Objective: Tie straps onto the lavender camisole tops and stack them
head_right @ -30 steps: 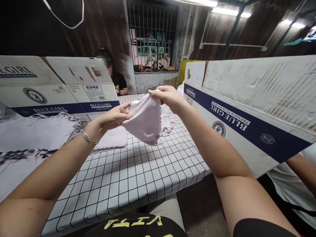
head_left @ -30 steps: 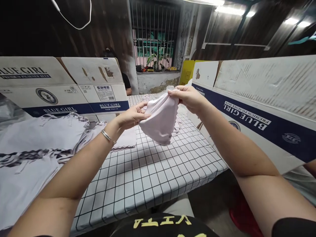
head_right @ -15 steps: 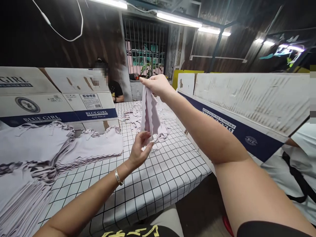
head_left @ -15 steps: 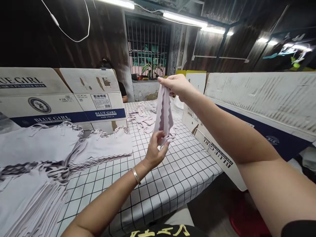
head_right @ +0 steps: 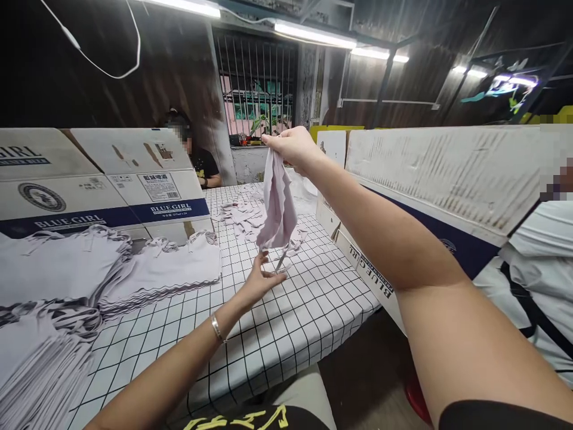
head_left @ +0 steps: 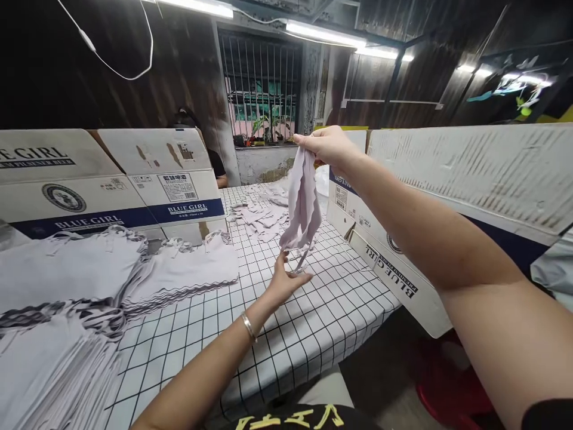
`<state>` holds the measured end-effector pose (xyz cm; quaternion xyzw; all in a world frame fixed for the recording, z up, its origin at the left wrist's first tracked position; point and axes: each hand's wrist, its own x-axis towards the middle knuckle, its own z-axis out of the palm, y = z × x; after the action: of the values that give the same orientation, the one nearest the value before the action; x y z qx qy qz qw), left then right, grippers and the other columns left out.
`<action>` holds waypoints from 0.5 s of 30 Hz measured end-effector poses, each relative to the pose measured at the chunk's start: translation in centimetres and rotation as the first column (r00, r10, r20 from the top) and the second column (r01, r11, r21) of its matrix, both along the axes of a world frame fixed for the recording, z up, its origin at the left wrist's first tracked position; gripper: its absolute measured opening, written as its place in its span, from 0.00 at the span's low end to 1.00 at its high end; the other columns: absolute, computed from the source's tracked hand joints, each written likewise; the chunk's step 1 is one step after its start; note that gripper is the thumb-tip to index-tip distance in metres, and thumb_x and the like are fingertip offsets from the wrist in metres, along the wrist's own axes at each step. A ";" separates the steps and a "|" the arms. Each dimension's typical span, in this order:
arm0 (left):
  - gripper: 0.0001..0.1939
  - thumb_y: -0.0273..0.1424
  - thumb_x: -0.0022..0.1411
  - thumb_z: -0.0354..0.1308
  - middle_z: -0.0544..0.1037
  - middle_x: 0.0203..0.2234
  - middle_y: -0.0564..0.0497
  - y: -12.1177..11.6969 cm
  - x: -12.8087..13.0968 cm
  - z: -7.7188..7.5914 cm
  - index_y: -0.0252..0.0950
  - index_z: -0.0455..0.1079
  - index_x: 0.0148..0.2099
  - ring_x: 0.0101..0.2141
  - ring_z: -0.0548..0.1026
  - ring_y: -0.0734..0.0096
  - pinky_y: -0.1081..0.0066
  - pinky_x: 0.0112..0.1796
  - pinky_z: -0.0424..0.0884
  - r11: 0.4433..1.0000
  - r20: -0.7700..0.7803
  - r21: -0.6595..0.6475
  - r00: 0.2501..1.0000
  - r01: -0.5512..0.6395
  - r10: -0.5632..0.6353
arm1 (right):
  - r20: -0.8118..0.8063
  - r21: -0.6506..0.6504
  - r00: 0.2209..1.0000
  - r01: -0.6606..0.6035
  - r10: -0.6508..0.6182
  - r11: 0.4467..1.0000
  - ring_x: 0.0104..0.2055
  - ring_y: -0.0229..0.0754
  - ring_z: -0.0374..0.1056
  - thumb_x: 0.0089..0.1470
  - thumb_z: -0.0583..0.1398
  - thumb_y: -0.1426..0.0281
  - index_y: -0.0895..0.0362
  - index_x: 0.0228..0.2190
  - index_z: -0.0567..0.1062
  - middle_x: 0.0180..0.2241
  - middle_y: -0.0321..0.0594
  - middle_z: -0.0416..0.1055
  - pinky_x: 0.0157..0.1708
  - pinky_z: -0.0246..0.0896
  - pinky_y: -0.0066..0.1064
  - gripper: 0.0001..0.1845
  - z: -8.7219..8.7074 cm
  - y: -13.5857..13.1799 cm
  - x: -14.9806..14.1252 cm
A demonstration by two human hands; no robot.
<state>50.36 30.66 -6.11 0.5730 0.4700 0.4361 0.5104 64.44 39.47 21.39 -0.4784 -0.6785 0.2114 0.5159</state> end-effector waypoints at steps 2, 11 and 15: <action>0.44 0.41 0.51 0.67 0.58 0.59 0.36 0.1 1.4 0.0 0.38 0.49 0.63 0.33 0.70 0.73 0.66 0.37 0.71 0.993 0.045 -0.068 0.994 -0.100 0.104 | 0.007 0.011 1.000 0.009 -0.009 1.000 0.24 0.36 0.62 0.49 0.66 0.57 0.55 0.21 0.61 0.18 0.32 0.56 0.23 0.58 0.28 0.23 -0.1 0.1 0.3; 0.13 0.38 0.57 0.60 0.75 0.26 0.48 2.5 -1.0 0.8 0.31 0.73 0.36 0.23 0.65 0.76 0.72 0.28 0.65 0.984 -0.134 -0.082 0.977 0.156 -0.166 | 0.085 0.033 0.993 0.085 -0.087 0.996 0.20 0.33 0.56 0.48 0.66 0.54 0.55 0.21 0.62 0.17 0.31 0.54 0.19 0.54 0.26 0.23 -0.9 1.4 2.8; 0.17 0.42 0.62 0.56 0.77 0.29 0.46 0.6 -1.3 5.2 0.31 0.74 0.37 0.28 0.72 0.72 0.69 0.34 0.69 0.927 0.221 0.045 0.901 0.372 -0.373 | 0.125 0.013 0.986 0.110 -0.110 0.994 0.20 0.32 0.53 0.46 0.67 0.52 0.55 0.21 0.61 0.17 0.31 0.53 0.19 0.53 0.26 0.25 -2.2 1.8 3.3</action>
<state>49.03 31.29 -0.94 0.5993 0.2904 0.3932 0.6340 67.79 41.26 19.16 -0.5257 -0.6828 0.1500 0.4847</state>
